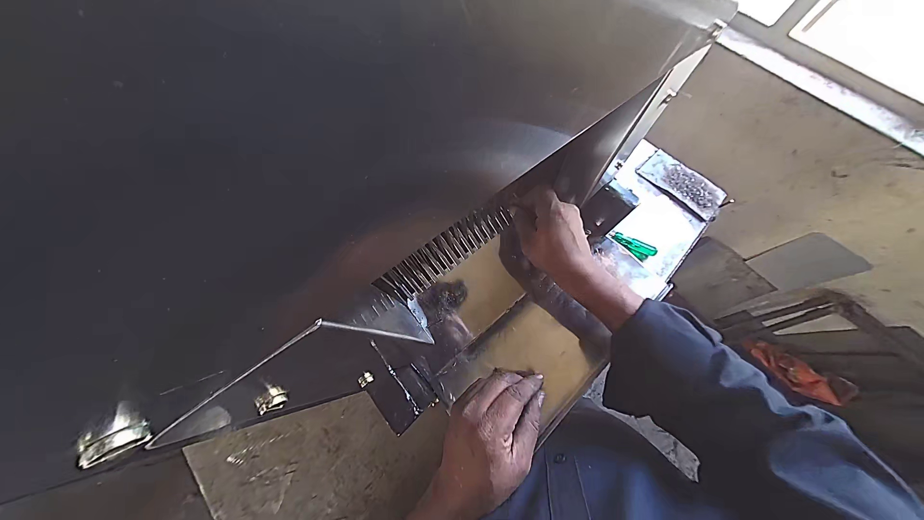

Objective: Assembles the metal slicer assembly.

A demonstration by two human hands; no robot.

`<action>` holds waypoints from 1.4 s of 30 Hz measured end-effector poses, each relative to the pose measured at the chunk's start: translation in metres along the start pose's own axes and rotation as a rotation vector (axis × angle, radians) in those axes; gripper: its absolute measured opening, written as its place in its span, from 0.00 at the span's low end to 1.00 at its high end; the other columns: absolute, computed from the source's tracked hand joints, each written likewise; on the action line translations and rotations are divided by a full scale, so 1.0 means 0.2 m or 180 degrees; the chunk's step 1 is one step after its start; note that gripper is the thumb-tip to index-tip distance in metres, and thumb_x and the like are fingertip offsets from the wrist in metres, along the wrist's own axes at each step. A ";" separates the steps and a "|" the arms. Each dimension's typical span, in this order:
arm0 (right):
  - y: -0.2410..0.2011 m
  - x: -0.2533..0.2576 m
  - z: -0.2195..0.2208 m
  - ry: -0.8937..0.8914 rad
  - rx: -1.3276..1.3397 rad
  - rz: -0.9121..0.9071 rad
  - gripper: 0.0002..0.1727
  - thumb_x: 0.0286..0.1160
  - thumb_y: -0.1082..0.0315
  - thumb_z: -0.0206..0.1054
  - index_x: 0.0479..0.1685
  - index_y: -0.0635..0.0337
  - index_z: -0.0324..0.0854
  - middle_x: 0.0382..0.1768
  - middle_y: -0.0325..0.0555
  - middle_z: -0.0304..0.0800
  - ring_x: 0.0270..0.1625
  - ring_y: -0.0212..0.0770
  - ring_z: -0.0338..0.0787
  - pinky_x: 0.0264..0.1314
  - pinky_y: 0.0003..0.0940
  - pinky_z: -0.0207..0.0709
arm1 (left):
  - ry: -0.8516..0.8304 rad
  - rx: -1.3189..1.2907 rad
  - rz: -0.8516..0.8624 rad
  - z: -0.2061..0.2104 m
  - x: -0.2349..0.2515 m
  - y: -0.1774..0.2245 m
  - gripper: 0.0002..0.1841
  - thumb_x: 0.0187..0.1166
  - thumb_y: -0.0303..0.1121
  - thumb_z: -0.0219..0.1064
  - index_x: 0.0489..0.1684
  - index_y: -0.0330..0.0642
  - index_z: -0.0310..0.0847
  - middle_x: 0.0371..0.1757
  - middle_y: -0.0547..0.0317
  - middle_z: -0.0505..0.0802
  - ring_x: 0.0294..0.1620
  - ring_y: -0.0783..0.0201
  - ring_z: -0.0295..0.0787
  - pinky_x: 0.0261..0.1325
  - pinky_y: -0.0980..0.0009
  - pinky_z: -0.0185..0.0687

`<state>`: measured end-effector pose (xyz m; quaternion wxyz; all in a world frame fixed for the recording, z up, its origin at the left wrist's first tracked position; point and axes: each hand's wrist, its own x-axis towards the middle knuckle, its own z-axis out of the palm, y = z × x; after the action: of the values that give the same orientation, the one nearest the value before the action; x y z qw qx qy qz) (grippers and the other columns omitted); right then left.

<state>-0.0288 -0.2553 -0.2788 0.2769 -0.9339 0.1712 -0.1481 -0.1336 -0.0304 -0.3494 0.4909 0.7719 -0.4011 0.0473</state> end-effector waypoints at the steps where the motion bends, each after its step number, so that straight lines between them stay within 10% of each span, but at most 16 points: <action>1: -0.01 0.02 -0.01 -0.0007 -0.0196 -0.0032 0.12 0.86 0.57 0.61 0.51 0.56 0.80 0.32 0.49 0.90 0.37 0.52 0.94 0.39 0.53 0.84 | 0.0023 0.0000 0.0014 0.00 0.01 0.00 0.12 0.82 0.37 0.66 0.48 0.44 0.95 0.44 0.61 0.97 0.49 0.73 0.93 0.55 0.78 0.88; 5: 0.00 0.02 -0.01 0.0925 -0.0619 -0.0874 0.12 0.84 0.61 0.62 0.45 0.61 0.81 0.26 0.49 0.90 0.29 0.51 0.94 0.29 0.50 0.84 | 0.0066 -0.0022 0.0007 0.00 0.00 -0.01 0.12 0.82 0.37 0.66 0.48 0.44 0.95 0.43 0.61 0.97 0.49 0.73 0.93 0.55 0.78 0.88; 42: 0.05 0.02 -0.02 0.0723 -0.0916 -0.1102 0.12 0.83 0.60 0.61 0.43 0.60 0.81 0.23 0.50 0.88 0.27 0.55 0.92 0.27 0.54 0.82 | 0.0078 -0.0145 -0.0018 -0.01 -0.01 -0.01 0.12 0.83 0.37 0.65 0.49 0.45 0.95 0.43 0.62 0.96 0.49 0.73 0.93 0.56 0.77 0.88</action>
<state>-0.0290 -0.2676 -0.2807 0.0906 -0.9565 0.0580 -0.2714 -0.1323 -0.0275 -0.3508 0.5134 0.7611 -0.3938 0.0462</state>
